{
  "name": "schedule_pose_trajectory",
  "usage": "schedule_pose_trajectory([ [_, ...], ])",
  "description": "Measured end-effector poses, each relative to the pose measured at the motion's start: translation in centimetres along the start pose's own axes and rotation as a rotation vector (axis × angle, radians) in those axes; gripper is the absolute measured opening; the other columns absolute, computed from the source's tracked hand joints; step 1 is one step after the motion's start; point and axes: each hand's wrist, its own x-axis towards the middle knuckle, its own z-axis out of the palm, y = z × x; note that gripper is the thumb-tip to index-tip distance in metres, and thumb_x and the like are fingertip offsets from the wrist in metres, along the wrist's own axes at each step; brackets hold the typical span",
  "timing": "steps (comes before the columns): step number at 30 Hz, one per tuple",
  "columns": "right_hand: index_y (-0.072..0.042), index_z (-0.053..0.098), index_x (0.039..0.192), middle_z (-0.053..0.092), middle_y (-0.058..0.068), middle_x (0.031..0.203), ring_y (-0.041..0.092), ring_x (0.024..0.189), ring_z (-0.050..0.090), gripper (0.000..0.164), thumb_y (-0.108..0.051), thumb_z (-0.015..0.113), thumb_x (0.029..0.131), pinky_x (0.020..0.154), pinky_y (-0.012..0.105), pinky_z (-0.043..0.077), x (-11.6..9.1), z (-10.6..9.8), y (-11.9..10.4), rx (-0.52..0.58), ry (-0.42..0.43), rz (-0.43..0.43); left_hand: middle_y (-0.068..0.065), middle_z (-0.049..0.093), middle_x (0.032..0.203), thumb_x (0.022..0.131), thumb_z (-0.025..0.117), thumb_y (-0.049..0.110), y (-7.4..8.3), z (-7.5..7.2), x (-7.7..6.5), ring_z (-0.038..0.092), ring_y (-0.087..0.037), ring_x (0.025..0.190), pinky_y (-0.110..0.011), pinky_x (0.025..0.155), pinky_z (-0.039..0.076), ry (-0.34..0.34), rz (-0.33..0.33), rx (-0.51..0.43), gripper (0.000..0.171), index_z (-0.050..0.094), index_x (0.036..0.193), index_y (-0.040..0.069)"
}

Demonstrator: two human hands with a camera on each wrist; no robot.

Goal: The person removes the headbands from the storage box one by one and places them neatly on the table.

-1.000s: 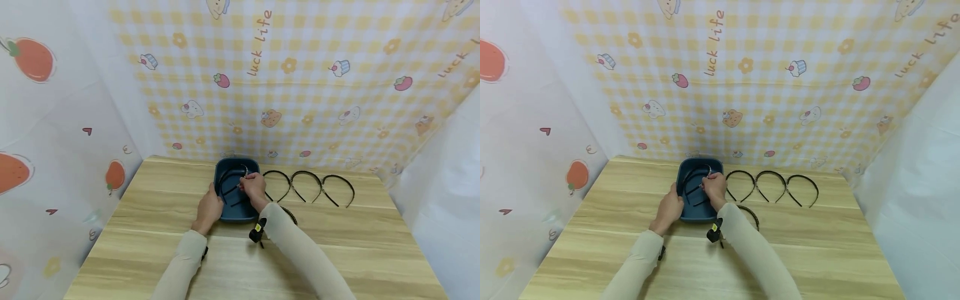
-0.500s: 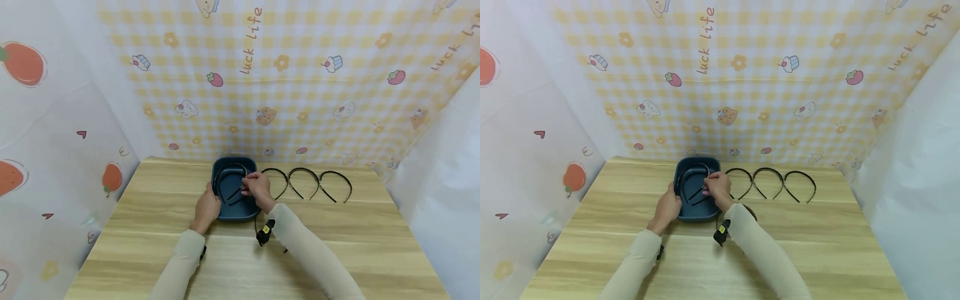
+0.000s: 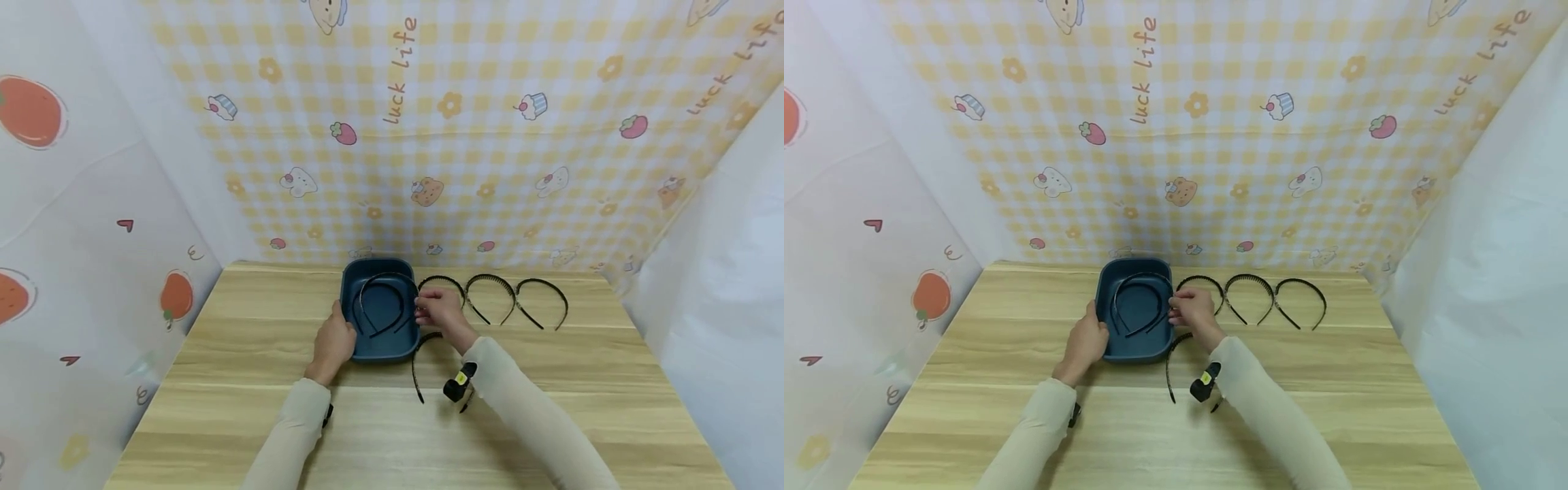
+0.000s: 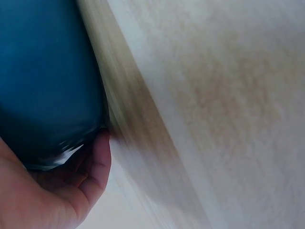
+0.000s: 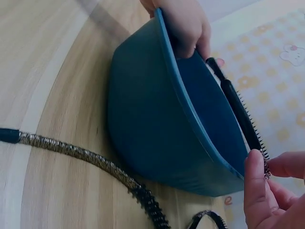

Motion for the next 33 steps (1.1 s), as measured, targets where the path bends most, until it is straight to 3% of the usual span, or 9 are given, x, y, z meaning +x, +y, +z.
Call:
schedule_pose_trajectory([
  [6,-0.001,0.060,0.111,0.060,0.020,0.101,0.023,0.070,0.064,0.029,-0.007,0.061,0.083,0.076,0.045,0.048,-0.5,-2.0,0.5,0.007,-0.025,-0.033,-0.011,0.056,0.069,0.087,0.042,0.012,0.0,-0.1,-0.1,0.047,-0.020,0.049,-0.031,0.042,0.035,0.007,0.011,0.018,0.058,0.021,0.140,-0.002],
  [14,-0.001,0.058,0.108,0.059,0.015,0.095,0.017,0.065,0.060,0.025,-0.006,0.060,0.084,0.066,0.035,0.052,-1.3,-5.0,2.2,0.020,-0.048,-0.062,-0.008,0.052,0.063,0.087,0.041,0.011,-0.1,-0.3,-0.6,0.046,-0.020,0.048,-0.031,0.041,0.034,-0.026,0.017,0.031,0.059,0.019,0.140,-0.003],
  [27,0.005,0.050,0.120,0.054,0.016,0.099,0.024,0.073,0.063,0.037,-0.009,0.057,0.086,0.073,0.041,0.050,-2.7,-12.0,4.7,-0.107,-0.063,-0.070,-0.009,0.055,0.067,0.088,0.041,0.011,0.2,0.4,-0.5,0.047,-0.019,0.049,-0.029,0.042,0.035,-0.042,0.035,0.021,0.058,0.019,0.140,-0.003],
  [33,0.006,0.048,0.121,0.053,0.020,0.103,0.024,0.075,0.062,0.038,-0.009,0.057,0.087,0.072,0.039,0.051,-3.2,-14.4,6.1,-0.158,-0.044,-0.078,-0.008,0.051,0.061,0.087,0.041,0.011,0.2,-0.2,-0.2,0.045,-0.019,0.047,-0.030,0.040,0.033,-0.010,0.026,0.034,0.059,0.019,0.140,-0.004],
])
